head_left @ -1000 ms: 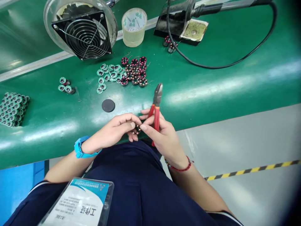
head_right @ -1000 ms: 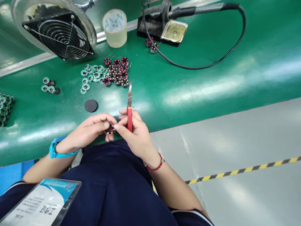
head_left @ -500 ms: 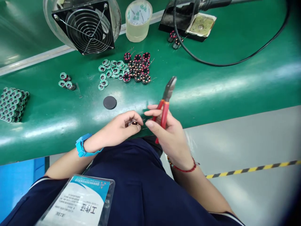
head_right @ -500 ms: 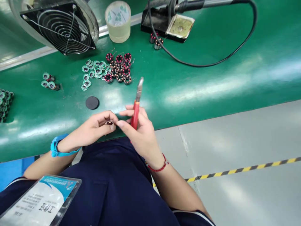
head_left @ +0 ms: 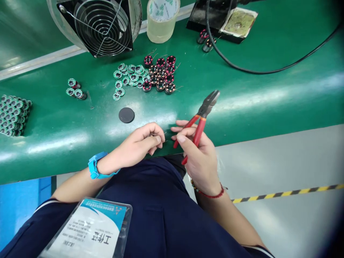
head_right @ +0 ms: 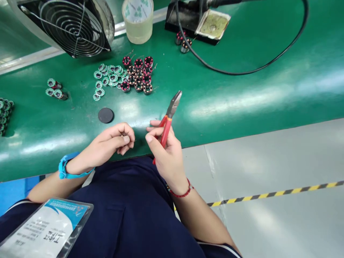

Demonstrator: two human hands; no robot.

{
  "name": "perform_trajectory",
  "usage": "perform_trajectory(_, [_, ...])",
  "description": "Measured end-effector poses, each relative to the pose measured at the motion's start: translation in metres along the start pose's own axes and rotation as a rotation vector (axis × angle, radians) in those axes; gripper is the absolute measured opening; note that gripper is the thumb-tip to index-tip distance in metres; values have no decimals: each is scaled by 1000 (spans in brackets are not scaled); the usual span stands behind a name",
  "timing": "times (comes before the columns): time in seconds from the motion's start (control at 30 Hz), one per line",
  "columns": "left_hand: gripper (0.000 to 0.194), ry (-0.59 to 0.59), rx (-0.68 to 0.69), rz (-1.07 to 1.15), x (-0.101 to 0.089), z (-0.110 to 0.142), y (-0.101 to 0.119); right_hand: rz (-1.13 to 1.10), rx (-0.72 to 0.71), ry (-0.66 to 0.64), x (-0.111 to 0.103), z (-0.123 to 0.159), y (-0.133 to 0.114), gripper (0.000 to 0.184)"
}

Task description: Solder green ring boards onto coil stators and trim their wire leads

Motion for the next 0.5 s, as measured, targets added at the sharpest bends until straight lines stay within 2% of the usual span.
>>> perform_trajectory(0.1, [14,1,3,20,0,1,2,111,-89,-30,-10,5,-6,6])
perform_trajectory(0.13, [16,4,4,19,-1,1,3,155,-118,-61,-13,7,-7,10])
perform_trajectory(0.4, [17,33,2,-33,-3,4,9,455,-326,-204,-39,17,-11,63])
perform_trajectory(0.5, [17,48,37,-72,-3,5,12,664,-426,-285,-36,17,-18,56])
Point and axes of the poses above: each hand's wrist, its own z-axis away from the middle knuckle, its own x-axis out of the palm, y = z × x, the point moved 6 cm from there along -z, towards the middle knuckle, and after that the axes turned 1 degree about z, right-handed, at the moved point
